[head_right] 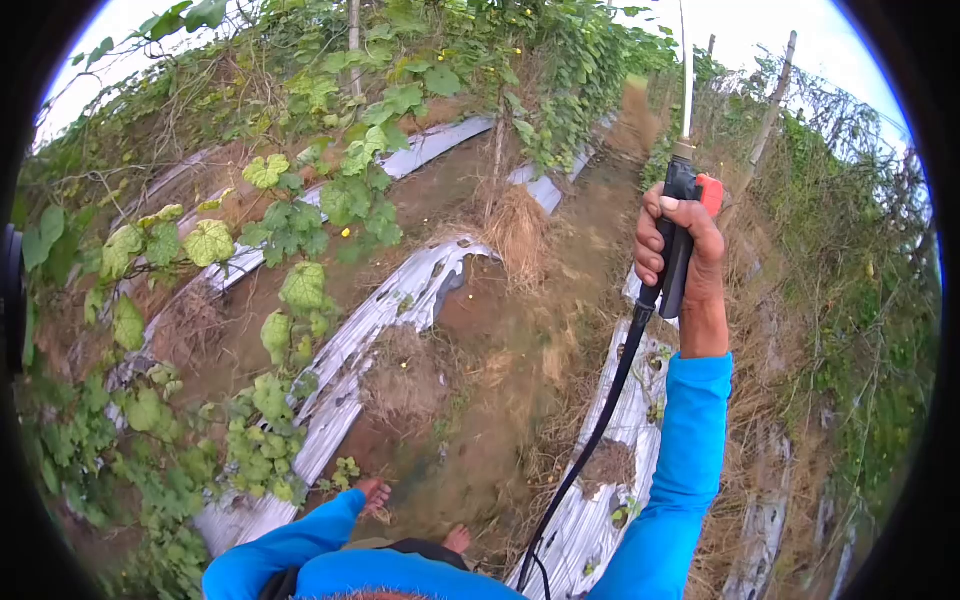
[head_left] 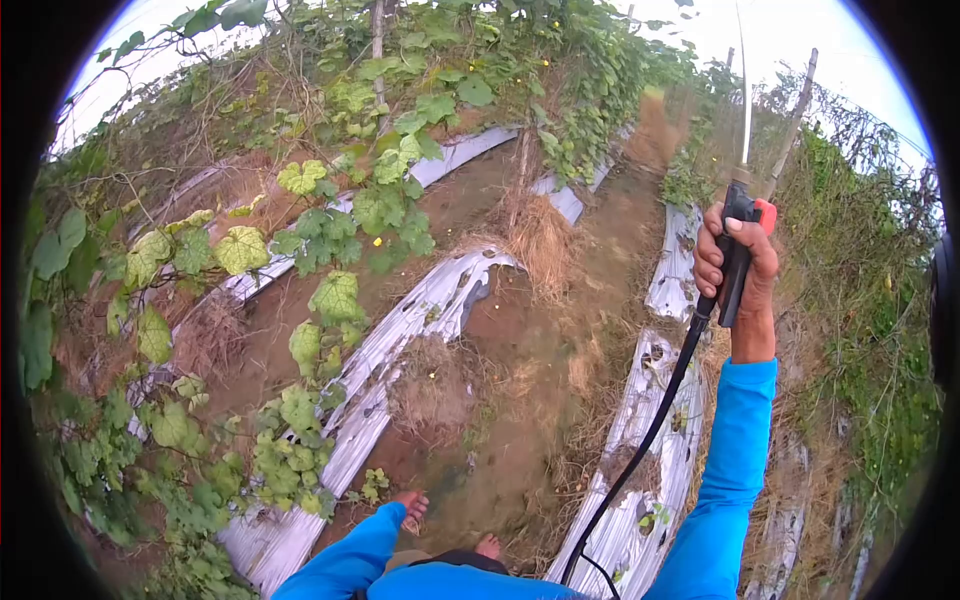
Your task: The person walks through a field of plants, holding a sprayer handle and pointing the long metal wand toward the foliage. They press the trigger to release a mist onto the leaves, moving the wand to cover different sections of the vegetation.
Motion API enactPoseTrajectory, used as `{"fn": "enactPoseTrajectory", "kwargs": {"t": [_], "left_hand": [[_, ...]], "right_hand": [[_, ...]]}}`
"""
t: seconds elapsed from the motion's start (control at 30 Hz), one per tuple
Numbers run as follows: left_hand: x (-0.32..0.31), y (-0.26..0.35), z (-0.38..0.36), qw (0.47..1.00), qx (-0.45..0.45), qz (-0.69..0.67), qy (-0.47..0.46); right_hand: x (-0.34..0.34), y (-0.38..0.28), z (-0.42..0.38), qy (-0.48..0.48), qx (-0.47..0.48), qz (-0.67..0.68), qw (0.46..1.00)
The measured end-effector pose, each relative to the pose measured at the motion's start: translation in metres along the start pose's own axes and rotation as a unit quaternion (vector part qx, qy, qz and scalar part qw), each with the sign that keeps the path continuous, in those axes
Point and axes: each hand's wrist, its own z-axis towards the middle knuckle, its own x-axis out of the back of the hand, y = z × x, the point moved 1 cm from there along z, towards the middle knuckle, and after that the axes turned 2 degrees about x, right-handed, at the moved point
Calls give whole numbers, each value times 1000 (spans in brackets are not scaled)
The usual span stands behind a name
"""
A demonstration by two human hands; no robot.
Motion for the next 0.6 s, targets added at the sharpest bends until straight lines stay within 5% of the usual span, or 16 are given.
{"fn": "enactPoseTrajectory", "kwargs": {"t": [0.07, 0.23, 0.3, 0.43, 0.6], "left_hand": [[-4, 5, -5, 1000, 2, 27, 10], [30, -41, -8, 999, -26, 26, 2], [51, -70, -15, 999, 34, -25, -30], [85, -138, -52, 995, 97, -12, -1], [117, -210, -101, 997, 60, -13, 37]], "right_hand": [[-19, 3, -10, 2, -2, -5, 1000], [-68, 13, -52, -189, -27, 167, 967], [-78, 16, -71, -247, -49, 218, 943], [-98, 7, -112, -216, -66, 217, 950], [-126, -16, -140, -118, -80, 154, 978]]}}
